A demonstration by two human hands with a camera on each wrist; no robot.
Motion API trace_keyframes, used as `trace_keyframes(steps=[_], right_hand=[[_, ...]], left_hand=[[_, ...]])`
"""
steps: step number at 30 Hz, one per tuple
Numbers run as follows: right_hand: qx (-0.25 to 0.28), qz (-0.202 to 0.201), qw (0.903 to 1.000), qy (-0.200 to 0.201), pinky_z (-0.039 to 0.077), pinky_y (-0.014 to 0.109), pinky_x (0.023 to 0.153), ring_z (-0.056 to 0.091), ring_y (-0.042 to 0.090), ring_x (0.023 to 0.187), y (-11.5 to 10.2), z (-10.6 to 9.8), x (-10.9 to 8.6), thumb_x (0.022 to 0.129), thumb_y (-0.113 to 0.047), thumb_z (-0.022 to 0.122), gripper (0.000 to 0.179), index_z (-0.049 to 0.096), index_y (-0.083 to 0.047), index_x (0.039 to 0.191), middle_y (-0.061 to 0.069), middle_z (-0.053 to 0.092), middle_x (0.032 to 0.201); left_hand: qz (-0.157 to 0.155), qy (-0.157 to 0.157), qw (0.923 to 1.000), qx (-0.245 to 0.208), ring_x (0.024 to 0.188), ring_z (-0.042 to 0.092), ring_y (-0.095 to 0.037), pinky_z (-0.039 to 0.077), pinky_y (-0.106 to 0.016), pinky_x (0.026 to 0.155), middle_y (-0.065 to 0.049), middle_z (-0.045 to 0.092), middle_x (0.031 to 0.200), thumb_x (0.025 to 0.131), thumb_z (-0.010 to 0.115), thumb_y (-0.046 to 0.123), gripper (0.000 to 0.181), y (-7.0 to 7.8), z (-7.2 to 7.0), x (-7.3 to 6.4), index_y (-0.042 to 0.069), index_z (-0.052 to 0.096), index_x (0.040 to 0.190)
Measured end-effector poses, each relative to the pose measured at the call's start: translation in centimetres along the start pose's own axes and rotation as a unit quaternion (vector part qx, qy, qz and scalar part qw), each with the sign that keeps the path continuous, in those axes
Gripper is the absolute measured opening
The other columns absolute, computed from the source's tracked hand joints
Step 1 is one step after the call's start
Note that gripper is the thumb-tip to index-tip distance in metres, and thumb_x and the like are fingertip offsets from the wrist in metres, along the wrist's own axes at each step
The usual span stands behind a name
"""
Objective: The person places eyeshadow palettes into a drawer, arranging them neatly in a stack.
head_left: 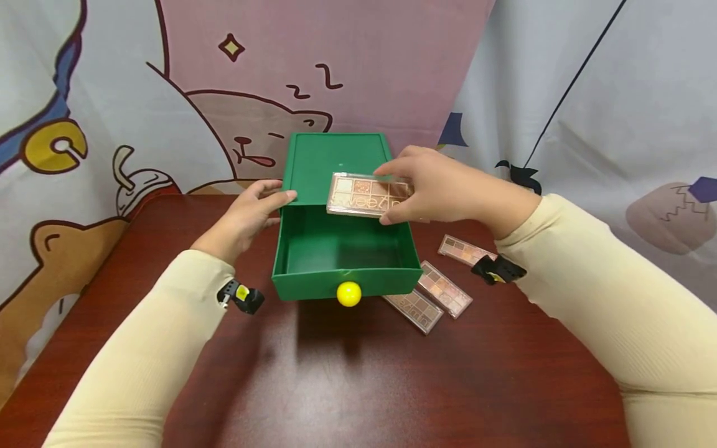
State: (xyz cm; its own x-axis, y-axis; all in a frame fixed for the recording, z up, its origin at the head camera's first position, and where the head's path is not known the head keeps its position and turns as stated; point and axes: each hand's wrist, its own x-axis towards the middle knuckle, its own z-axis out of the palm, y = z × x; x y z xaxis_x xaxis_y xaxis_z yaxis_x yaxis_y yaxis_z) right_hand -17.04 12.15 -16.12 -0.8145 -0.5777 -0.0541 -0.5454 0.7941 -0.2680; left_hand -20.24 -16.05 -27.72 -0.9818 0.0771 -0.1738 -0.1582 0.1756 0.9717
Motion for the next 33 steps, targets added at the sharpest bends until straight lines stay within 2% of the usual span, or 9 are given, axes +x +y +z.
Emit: trace_keyframes(steps=[4, 12, 24, 33], right_hand=[[0.002, 0.004, 0.9988, -0.048, 0.046, 0.038, 0.078, 0.049, 0.026, 0.097, -0.5, 0.3, 1.2, 0.083, -0.030, 0.075, 0.062, 0.054, -0.010, 0.138, 0.014, 0.049, 0.123], [0.006, 0.009, 0.9928, -0.120, 0.045, 0.042, 0.095, 0.047, 0.028, 0.116, -1.7, 1.3, 3.2, 0.084, -0.032, 0.074, 0.066, 0.049, -0.010, 0.141, 0.014, 0.047, 0.130], [-0.012, -0.018, 0.9875, -0.156, 0.045, 0.038, 0.093, 0.049, 0.026, 0.109, -3.3, 2.5, 4.1, 0.083, -0.031, 0.076, 0.065, 0.052, -0.009, 0.139, 0.014, 0.051, 0.125], [-0.036, -0.030, 0.9785, -0.201, 0.043, 0.041, 0.102, 0.050, 0.027, 0.121, -4.0, 3.6, 4.8, 0.087, -0.034, 0.072, 0.067, 0.047, -0.009, 0.143, 0.014, 0.050, 0.135]], left_hand=[[0.000, 0.000, 1.0000, 0.002, 0.133, 0.040, -0.028, 0.037, -0.044, 0.110, -0.013, 0.030, 0.152, 0.094, 0.062, 0.034, 0.072, 0.0, 0.0, 0.0, 0.008, 0.026, 0.151], [-0.001, -0.006, 1.0000, 0.002, 0.133, 0.040, -0.027, 0.035, -0.043, 0.111, -0.012, 0.029, 0.153, 0.095, 0.061, 0.034, 0.072, -0.1, -0.2, -0.1, 0.009, 0.025, 0.152], [-0.002, -0.009, 0.9998, 0.018, 0.135, 0.038, -0.026, 0.036, -0.043, 0.110, -0.010, 0.029, 0.153, 0.095, 0.060, 0.037, 0.071, -0.1, -0.4, -0.1, 0.012, 0.026, 0.152], [-0.006, -0.005, 0.9998, 0.018, 0.135, 0.038, -0.026, 0.035, -0.043, 0.111, -0.010, 0.029, 0.153, 0.094, 0.061, 0.038, 0.071, -0.1, -0.4, 0.0, 0.012, 0.026, 0.151]])
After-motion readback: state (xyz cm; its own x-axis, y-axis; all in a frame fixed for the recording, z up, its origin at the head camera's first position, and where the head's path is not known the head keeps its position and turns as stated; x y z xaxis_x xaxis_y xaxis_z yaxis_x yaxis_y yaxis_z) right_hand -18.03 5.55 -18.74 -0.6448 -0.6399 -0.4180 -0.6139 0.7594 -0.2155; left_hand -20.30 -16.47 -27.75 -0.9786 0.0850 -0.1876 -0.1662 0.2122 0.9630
